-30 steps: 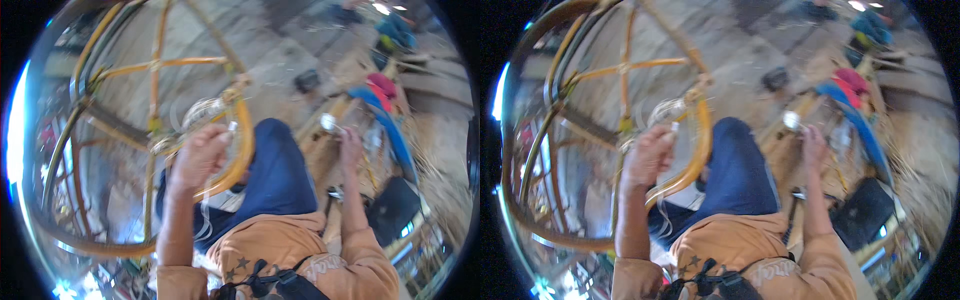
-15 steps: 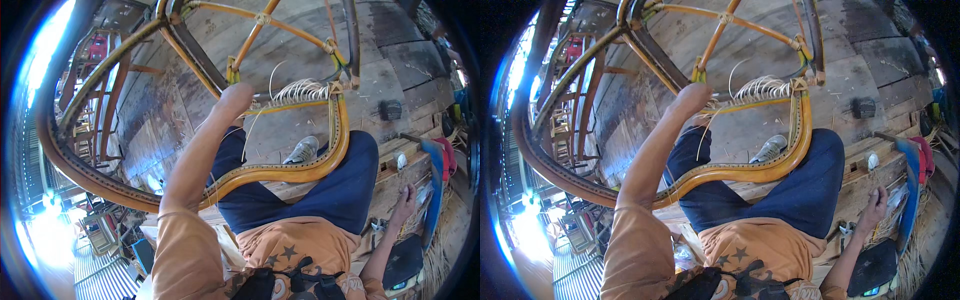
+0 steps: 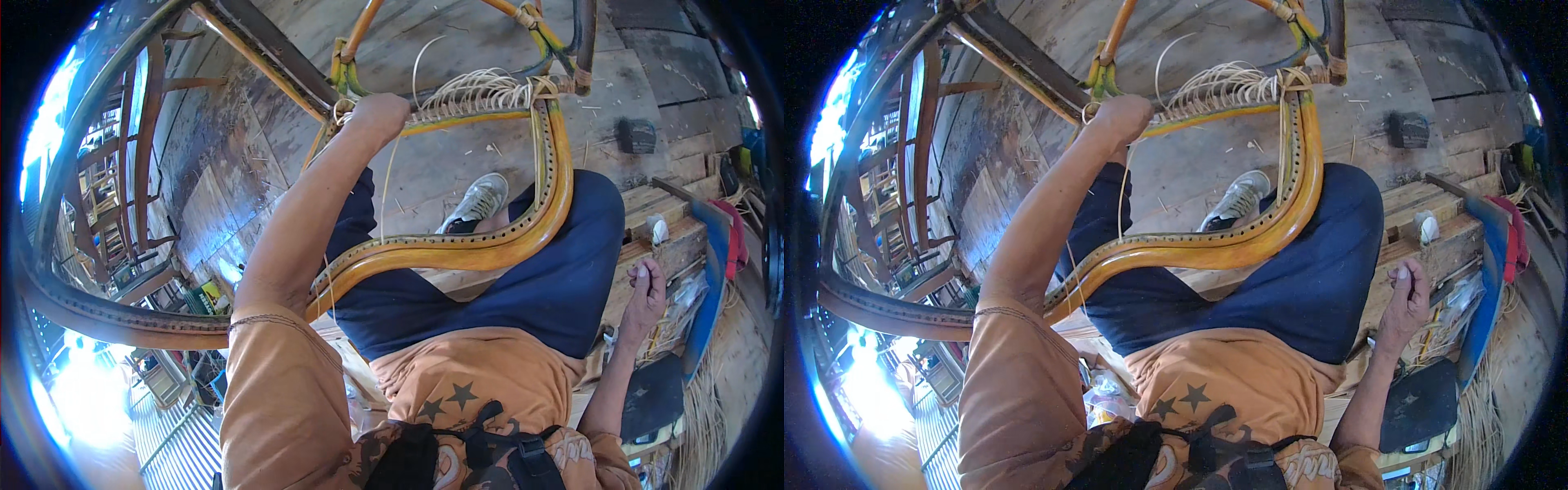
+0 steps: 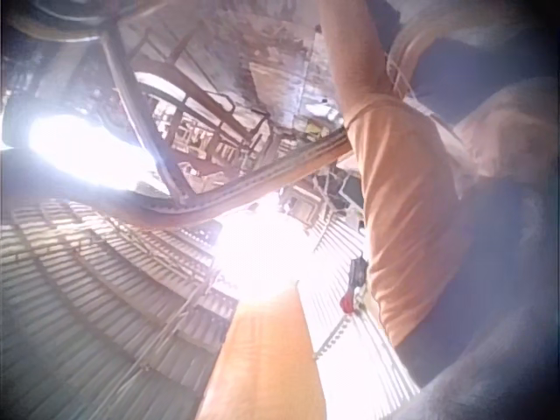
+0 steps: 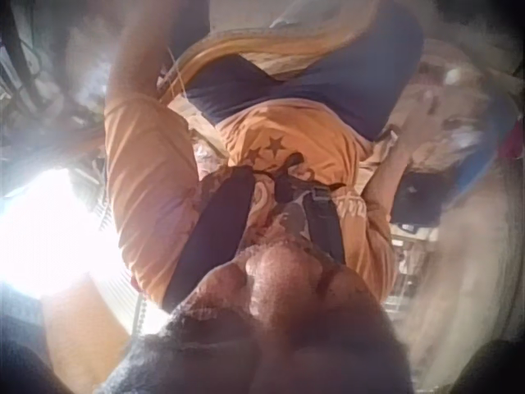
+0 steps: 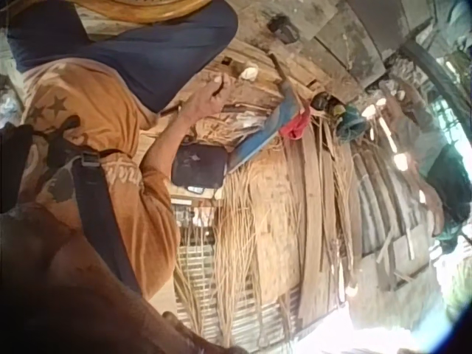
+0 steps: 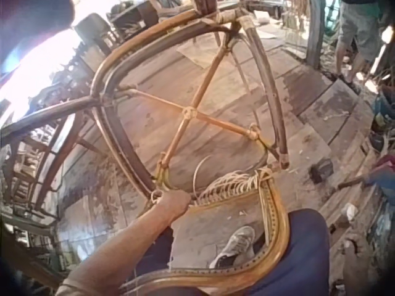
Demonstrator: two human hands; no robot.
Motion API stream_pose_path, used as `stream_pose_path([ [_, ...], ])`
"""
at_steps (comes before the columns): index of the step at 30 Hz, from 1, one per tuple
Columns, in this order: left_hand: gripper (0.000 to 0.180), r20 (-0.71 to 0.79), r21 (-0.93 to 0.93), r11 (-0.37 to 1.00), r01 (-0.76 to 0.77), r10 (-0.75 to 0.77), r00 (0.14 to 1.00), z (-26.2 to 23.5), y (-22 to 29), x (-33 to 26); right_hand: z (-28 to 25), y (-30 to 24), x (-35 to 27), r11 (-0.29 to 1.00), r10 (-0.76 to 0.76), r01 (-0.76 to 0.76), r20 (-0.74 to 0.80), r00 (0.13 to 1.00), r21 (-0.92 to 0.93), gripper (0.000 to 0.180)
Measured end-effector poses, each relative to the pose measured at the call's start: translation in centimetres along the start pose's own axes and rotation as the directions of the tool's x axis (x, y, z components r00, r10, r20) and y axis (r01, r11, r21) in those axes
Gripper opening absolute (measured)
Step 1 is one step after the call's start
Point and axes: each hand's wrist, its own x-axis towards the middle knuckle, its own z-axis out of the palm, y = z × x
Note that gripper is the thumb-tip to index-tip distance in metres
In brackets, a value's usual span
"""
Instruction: Weaving rattan strips into the seat and frame of a bamboo or rattan chair.
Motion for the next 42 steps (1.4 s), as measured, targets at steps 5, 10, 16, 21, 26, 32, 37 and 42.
stream_pose_path([
  [5,0.016,0.035,0.013,1.000,-0.015,0.015,0.999,-0.2,0.2,0.0,0.1,0.1,0.2,0.999,-0.024,0.024,0.003,1.000,-0.031,0.017],
  [10,0.019,0.047,0.009,0.999,-0.031,0.031,0.998,0.3,-0.1,0.2,0.1,0.1,0.3,0.999,-0.007,0.008,0.023,1.000,-0.046,0.017],
  [16,0.020,0.060,0.037,0.999,-0.003,0.001,0.998,0.4,-0.2,0.4,0.1,0.5,0.7,1.000,0.013,-0.013,0.018,1.000,-0.004,0.017],
  [21,0.020,0.168,0.045,0.997,0.062,-0.069,0.983,-0.1,0.2,0.4,0.5,-0.1,0.8,0.996,-0.021,0.023,0.025,0.999,-0.084,0.016],
  [26,0.020,0.152,0.062,0.996,0.062,-0.071,0.986,-0.2,0.2,0.3,0.4,0.3,1.0,0.996,-0.041,0.044,0.034,0.999,-0.078,0.018],
  [32,0.019,0.194,0.127,0.990,0.057,-0.081,0.978,-2.2,2.0,0.4,0.3,0.2,0.9,0.998,-0.020,0.022,0.036,0.999,-0.067,0.019],
  [37,0.018,0.146,0.202,0.979,0.029,-0.060,0.987,-1.1,2.1,0.9,-0.1,0.5,1.0,1.000,0.028,-0.027,0.045,0.999,-0.005,0.018],
  [42,0.016,0.137,0.236,0.972,-0.006,-0.027,0.990,-1.2,2.6,1.1,-0.2,1.0,1.3,1.000,0.030,-0.030,0.007,1.000,-0.001,0.018],
])
